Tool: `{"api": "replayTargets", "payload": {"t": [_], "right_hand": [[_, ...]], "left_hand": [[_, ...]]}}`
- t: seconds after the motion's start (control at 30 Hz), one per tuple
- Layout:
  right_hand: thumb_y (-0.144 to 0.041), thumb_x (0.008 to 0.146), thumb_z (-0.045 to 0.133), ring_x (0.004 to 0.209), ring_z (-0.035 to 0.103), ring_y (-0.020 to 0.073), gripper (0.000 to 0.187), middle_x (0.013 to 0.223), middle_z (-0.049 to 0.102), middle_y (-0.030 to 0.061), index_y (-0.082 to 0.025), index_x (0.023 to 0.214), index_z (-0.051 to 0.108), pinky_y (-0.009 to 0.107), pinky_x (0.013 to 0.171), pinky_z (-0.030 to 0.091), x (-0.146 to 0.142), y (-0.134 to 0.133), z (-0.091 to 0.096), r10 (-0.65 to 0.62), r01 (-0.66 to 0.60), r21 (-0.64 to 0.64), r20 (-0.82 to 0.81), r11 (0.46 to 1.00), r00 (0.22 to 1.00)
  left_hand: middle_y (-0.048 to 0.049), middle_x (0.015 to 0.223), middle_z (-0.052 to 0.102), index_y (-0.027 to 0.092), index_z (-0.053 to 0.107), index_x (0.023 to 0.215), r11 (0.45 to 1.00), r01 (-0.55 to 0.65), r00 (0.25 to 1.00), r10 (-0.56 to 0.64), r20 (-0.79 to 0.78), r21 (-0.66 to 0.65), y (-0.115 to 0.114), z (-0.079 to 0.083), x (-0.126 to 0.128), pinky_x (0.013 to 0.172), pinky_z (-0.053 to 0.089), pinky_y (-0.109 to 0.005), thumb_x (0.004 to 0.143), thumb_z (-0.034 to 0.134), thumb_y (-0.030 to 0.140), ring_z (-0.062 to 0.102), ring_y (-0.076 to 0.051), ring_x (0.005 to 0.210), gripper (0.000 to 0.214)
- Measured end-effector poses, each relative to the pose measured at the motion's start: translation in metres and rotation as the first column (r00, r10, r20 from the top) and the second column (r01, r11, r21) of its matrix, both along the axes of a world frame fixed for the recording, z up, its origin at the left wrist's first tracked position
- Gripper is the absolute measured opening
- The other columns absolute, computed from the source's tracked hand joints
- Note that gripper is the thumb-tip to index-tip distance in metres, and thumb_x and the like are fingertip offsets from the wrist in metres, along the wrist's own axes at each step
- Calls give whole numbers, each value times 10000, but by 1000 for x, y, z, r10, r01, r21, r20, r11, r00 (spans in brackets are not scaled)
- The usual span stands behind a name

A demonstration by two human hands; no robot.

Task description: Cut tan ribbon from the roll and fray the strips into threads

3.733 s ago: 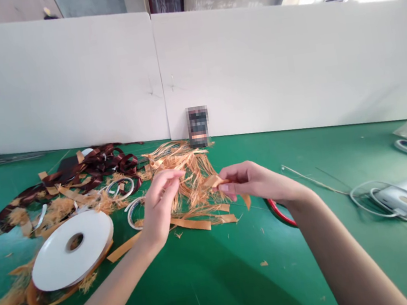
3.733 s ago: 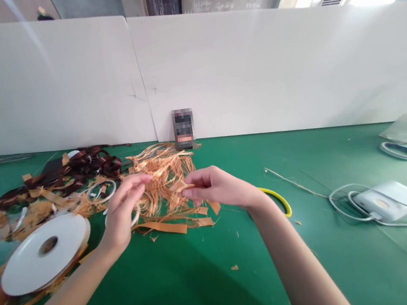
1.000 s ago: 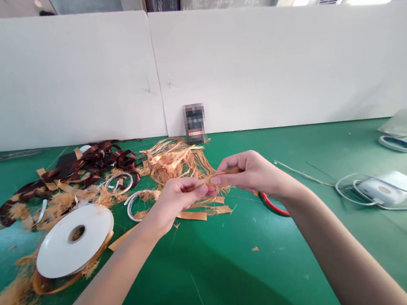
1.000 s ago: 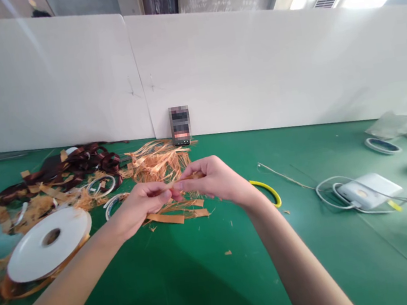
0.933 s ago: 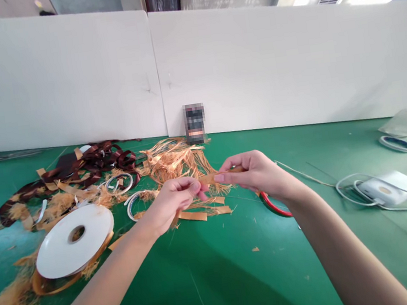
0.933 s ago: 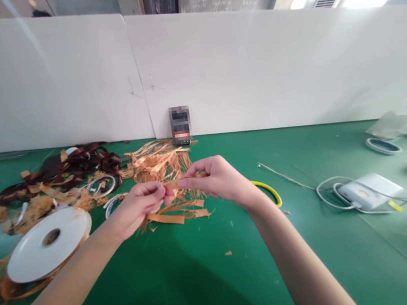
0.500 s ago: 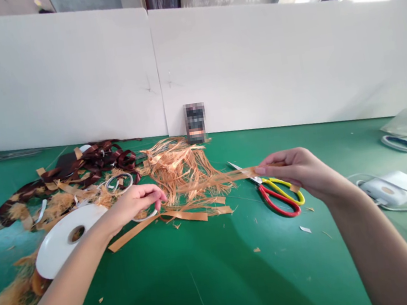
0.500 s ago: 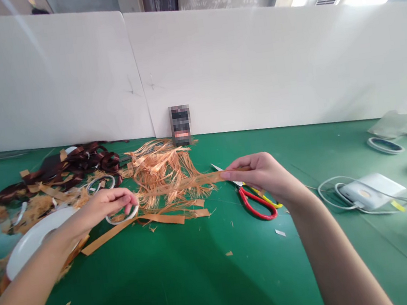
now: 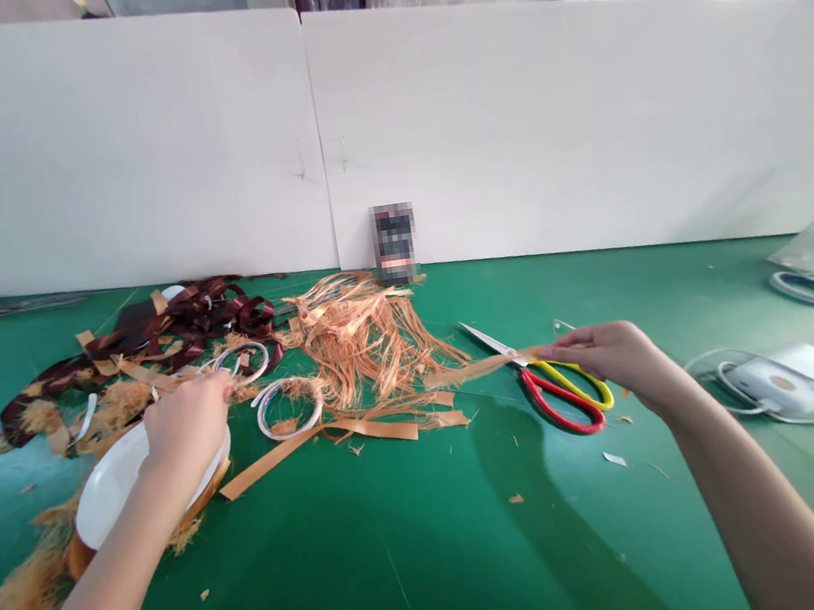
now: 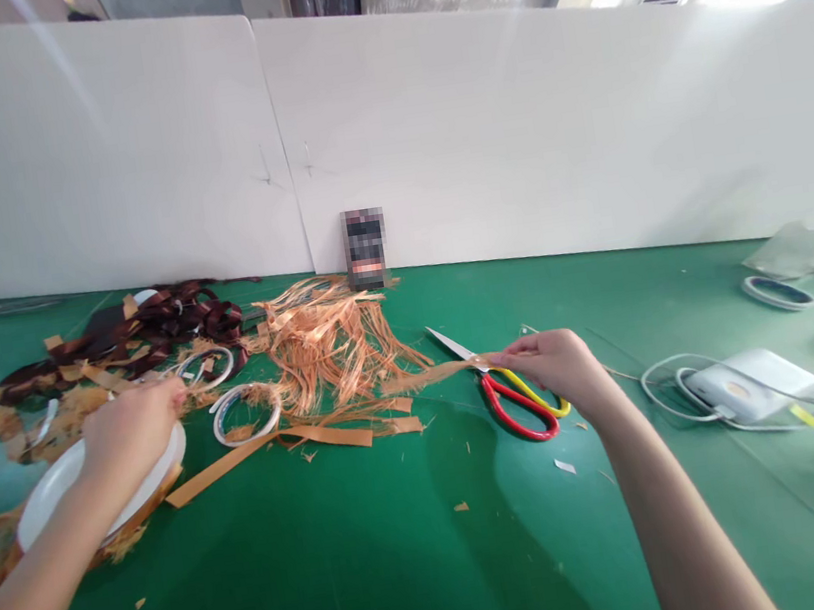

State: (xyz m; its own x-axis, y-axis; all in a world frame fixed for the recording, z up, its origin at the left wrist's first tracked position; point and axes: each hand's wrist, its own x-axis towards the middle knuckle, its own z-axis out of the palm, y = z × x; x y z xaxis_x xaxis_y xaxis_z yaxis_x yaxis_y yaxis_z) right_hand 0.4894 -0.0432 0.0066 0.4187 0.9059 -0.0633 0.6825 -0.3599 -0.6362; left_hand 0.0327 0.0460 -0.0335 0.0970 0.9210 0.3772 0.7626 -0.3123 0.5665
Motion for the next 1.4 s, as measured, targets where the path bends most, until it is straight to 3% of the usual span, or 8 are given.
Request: {"api": "replayTargets", "payload": {"t": [0.33,0.5,0.63,0.77,0.97,1.1,1.23,1.4], "right_hand": [[-326,850,438,781,610,360,367,877,661,236,-121,973,717,381,552,345,-23,-4,17,-416,481,58,600,875,684],[-505,734,623,527,469,164,362,570,545,36,-156,792,702,293,491,327,-36,-5,24,-213,206,113,49,972,976],[-541,633,733,434,290,68,439,493,376,-61,-140,807,694,234,413,218,-58,-11,32,-15,70,99,-473,993,881],[-524,647,748,426,236,50,409,464,335,-78,-138,765,680,227,397,159,-84,-17,41,88,-26,111,-602,994,794],[-485,662,758,435,216,52,352,438,320,-80,-150,694,654,234,408,154,-97,-20,48,168,-110,129,-651,986,740],[-495,636,770,437,232,48,377,457,338,-75,-145,756,695,229,416,148,-80,-22,44,50,14,98,-618,995,784],[-495,579,797,439,250,54,425,466,344,-76,-136,790,713,228,413,157,-54,-18,28,-63,160,120,-570,980,819],[-494,529,804,418,272,57,427,441,366,-76,-131,733,706,230,406,171,-41,-9,3,-156,244,111,-507,963,848]], "left_hand": [[-42,378,278,174,382,370,950,-227,926,278,-254,213,8,-8,6,597,189,-407,839,340,473,491,-227,593,558],[-189,793,602,148,595,635,962,-194,846,263,-464,192,-6,11,32,752,349,-526,821,372,208,524,-417,1011,296],[-230,1321,479,113,526,1195,991,74,925,-27,-378,110,-37,39,79,983,298,-590,887,408,255,370,-422,1261,359],[-128,1444,399,262,273,1409,894,410,909,-417,1,-181,-67,48,122,1017,396,-448,917,440,424,378,-280,1330,544],[-84,957,678,189,510,1136,808,473,881,-441,171,-351,-66,28,137,723,519,-343,914,397,238,659,-207,864,254],[44,565,536,200,557,835,768,507,862,-446,241,-390,-50,27,108,520,396,-219,896,393,221,513,-110,522,176],[77,468,353,187,533,681,636,667,702,-362,613,-388,-33,18,69,384,219,-189,914,442,354,280,-63,375,301],[-14,818,634,188,405,581,758,646,212,-68,975,-88,-19,10,50,705,482,-256,816,625,301,594,-144,794,341]]}}
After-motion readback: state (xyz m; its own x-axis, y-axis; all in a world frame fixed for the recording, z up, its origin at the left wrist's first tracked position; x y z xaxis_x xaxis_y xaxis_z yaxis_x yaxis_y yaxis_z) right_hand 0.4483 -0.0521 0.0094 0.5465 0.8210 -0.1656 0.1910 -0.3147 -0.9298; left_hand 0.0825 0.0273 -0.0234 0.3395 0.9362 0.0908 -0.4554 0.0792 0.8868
